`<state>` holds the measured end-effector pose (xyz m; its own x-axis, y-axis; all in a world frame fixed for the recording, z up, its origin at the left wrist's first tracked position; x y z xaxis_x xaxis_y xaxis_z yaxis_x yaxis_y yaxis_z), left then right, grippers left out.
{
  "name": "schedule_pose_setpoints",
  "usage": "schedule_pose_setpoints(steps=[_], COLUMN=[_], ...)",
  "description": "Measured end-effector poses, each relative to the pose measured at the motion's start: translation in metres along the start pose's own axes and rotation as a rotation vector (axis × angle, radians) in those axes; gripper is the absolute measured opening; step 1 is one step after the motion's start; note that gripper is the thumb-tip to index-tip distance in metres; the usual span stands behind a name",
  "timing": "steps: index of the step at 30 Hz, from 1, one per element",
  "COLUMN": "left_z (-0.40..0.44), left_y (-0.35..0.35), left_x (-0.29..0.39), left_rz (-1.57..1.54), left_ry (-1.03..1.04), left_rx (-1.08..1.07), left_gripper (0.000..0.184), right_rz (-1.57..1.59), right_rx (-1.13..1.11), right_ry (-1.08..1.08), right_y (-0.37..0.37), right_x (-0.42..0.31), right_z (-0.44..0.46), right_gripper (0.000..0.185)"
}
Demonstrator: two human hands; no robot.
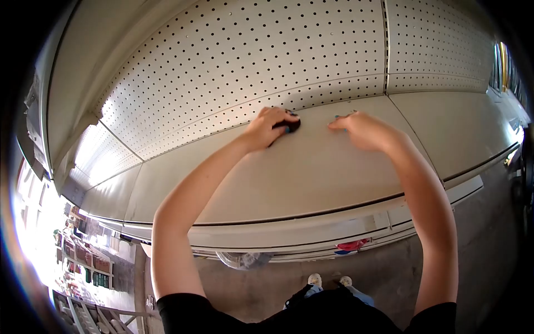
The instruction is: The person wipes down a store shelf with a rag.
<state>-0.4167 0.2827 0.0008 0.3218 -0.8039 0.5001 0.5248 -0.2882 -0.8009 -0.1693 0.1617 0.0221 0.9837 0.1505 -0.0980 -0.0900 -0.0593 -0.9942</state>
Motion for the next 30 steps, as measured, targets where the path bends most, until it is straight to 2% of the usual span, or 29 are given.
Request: schedule_pose_setpoints(steps=[2,5,9,14,16,19,24,25,30], left_z=[0.013,0.012,-0.006,-0.067,-0.091,-0.107,-0.092,-0.084,-0.029], left_y=[-0.003,-0.002,-0.002,0.0,0.002,0.0,0.0,-0.001,-0.006], left_x=[-0.007,-0.008,0.009,0.074,0.091,0.11,0.09,0.087,0.025], left_rz=[-0.056,-0.042,-0.058,-0.035,-0.086,-0.09,-0.101,-0.108,0.0], left_ry=[-0.101,-0.069,-0.033,0.06,0.185,0.153,0.128,0.067,-0.016], left_rx=[0.007,0.011,-0.033,-0.151,-0.178,-0.194,-0.153,-0.13,-0.028], left_gripper=[0.037,0.035,0.036,0.047,0.049,0.048,0.047,0.05,0.049], right_rz=[0.036,0.093,0.03,0.084,0.11,0.115,0.085,0.083,0.027], right_rx=[-0.036,-0.093,-0.029,-0.039,-0.042,-0.042,-0.064,-0.081,-0.082], right_ry=[0.018,0.066,-0.066,-0.031,-0.049,-0.041,-0.001,0.006,-0.021], right_y=[-0.003,-0.008,0.002,-0.005,-0.003,-0.001,-0.004,-0.009,-0.005], right_x=[0.001,0.001,0.018,0.01,0.012,0.013,0.005,0.002,0.007], right_z=[0.0,-0.003,0.006,-0.003,-0.002,-0.001,-0.003,-0.006,0.002], right_gripper=[0.067,0.07,0.068,0.07,0.067,0.064,0.062,0.062,0.061])
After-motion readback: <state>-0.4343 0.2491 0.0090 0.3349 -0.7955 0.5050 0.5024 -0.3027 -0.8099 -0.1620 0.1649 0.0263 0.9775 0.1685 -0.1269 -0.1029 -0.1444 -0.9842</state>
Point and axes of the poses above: each hand's wrist, its own z-axis towards the middle knuckle, its own y-axis out of the palm, x = y × z, the point moved 1 cm from there along z, towards the middle knuckle, and after that the axes turned 14 degrees about -z, right-handed, at the moved point
